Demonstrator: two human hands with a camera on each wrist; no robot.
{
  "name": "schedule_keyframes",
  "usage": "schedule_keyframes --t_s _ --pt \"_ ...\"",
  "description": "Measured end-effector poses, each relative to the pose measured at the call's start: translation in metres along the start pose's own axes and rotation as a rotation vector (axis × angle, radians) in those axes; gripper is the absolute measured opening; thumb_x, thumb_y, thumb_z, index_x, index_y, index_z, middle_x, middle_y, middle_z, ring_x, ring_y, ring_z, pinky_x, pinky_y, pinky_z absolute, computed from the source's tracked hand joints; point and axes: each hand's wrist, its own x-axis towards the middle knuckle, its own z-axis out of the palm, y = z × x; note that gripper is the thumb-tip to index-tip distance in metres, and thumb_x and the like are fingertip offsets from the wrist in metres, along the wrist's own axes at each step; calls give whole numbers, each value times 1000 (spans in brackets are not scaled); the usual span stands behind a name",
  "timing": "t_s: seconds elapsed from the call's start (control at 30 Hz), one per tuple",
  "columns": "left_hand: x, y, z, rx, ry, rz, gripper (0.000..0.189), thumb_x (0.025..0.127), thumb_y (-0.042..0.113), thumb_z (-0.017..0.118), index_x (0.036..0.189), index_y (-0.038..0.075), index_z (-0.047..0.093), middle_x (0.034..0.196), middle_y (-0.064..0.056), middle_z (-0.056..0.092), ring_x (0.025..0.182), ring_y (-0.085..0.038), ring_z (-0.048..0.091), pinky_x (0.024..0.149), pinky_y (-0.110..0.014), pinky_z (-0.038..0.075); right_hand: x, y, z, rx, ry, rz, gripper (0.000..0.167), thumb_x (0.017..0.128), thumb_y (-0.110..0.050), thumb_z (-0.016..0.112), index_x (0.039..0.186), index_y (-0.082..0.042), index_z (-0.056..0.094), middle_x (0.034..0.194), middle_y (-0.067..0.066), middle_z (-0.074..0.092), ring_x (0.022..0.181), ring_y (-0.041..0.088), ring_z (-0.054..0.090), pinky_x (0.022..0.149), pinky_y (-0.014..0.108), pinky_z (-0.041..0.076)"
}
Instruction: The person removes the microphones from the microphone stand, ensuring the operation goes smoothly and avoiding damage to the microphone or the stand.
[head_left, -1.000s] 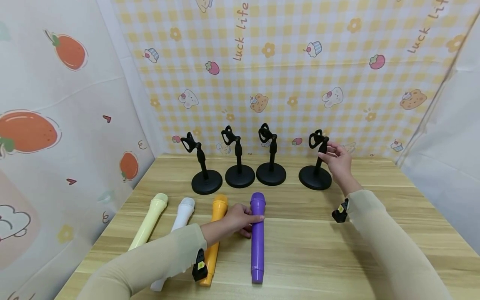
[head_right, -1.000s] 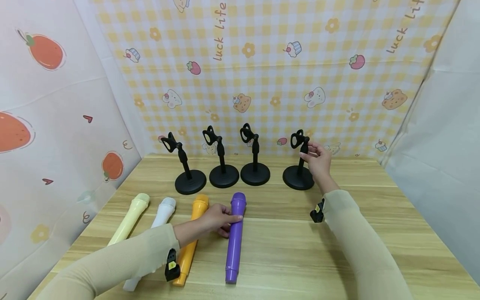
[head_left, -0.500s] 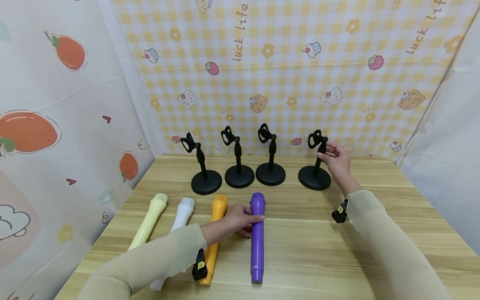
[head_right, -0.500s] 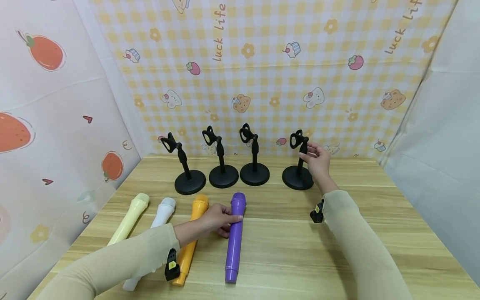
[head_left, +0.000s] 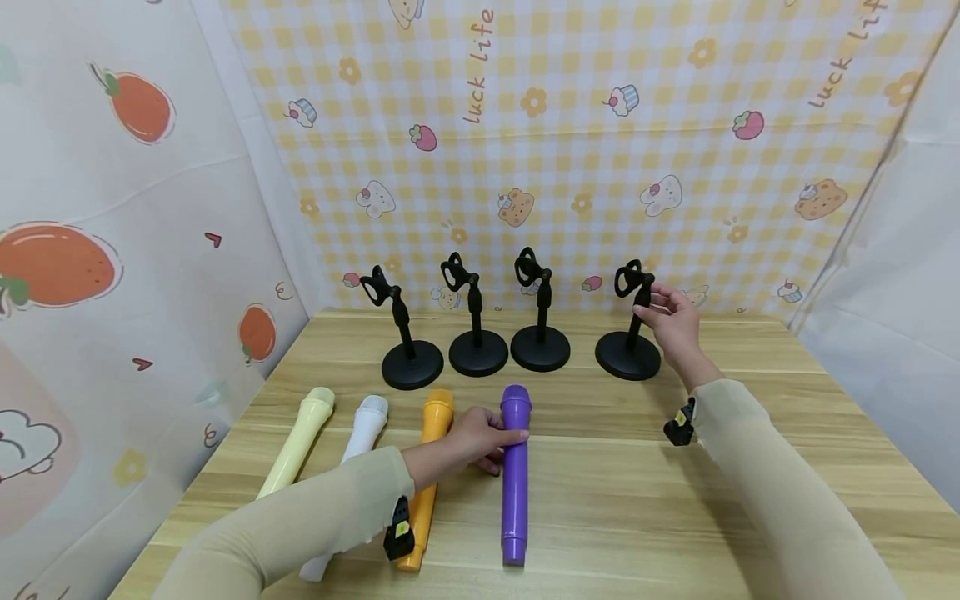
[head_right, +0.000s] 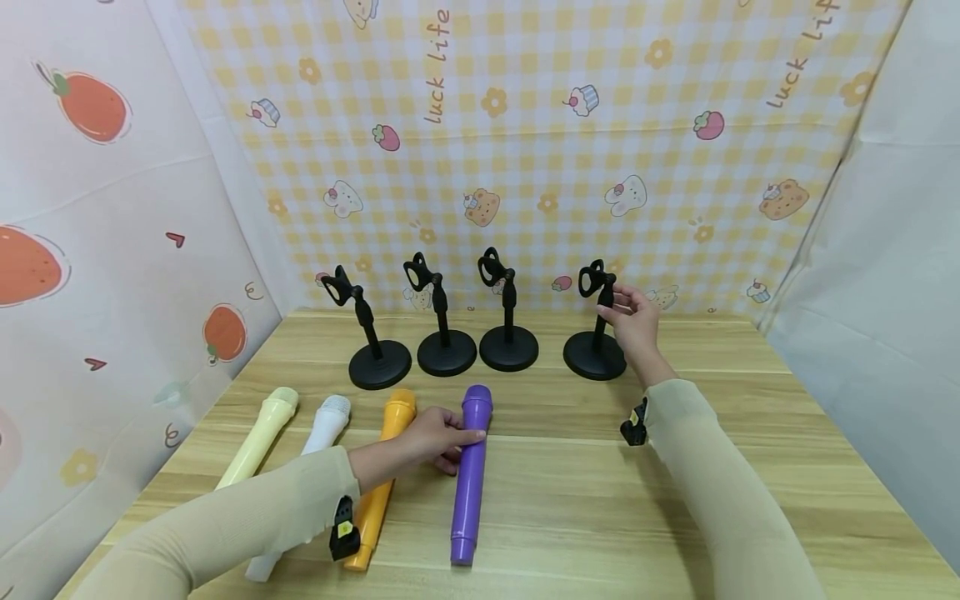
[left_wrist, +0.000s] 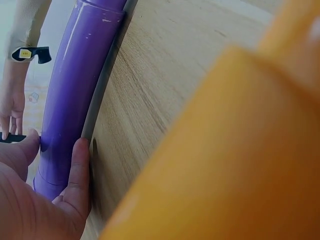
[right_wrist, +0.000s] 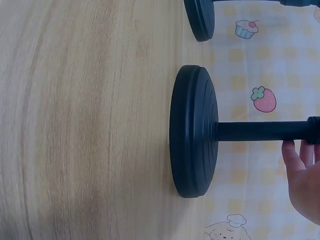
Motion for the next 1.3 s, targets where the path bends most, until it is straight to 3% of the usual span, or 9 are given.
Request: schedule_keyframes --t_s 0.33,0.63,0.87,1.03,1.3 --pt "0 0 -3 -1 -10 3 32 86 27 76 89 -1 61 77 -11 66 61 -18 63 53 -32 57 -1 -1 -1 11 -14 0 36 87 2 70 119 -11 59 103 -2 57 92 8 58 75 14 52" --pt "-1 3 -9 -33 -11 -1 32 87 26 76 95 -2 62 82 -13 65 63 -20 64 54 -33 57 -4 -6 -6 -110 -52 9 49 89 -4 70 134 -4 52 112 0 56 96 5 58 78 12 49" --pt "-1 8 -20 -53 10 25 37 87 24 76 102 -4 58 89 -17 67 67 -24 67 56 -35 58 -11 -13 -15 -199 -86 3 55 91 -8 69 141 -3 46 125 9 54 105 8 58 81 12 49" --pt "1 12 -29 -76 17 58 46 86 26 76 112 -7 56 98 -21 66 77 -31 69 60 -39 59 -16 -17 -20 -215 -96 -4 50 92 -10 68 137 -6 48 132 18 50 101 2 57 81 13 49" --pt "2 23 -50 -78 52 109 48 87 28 75 116 -5 56 102 -21 64 88 -37 68 63 -39 59 -25 -26 -24 -154 -134 -24 47 91 -9 69 134 -7 50 126 14 53 92 0 61 77 15 52"
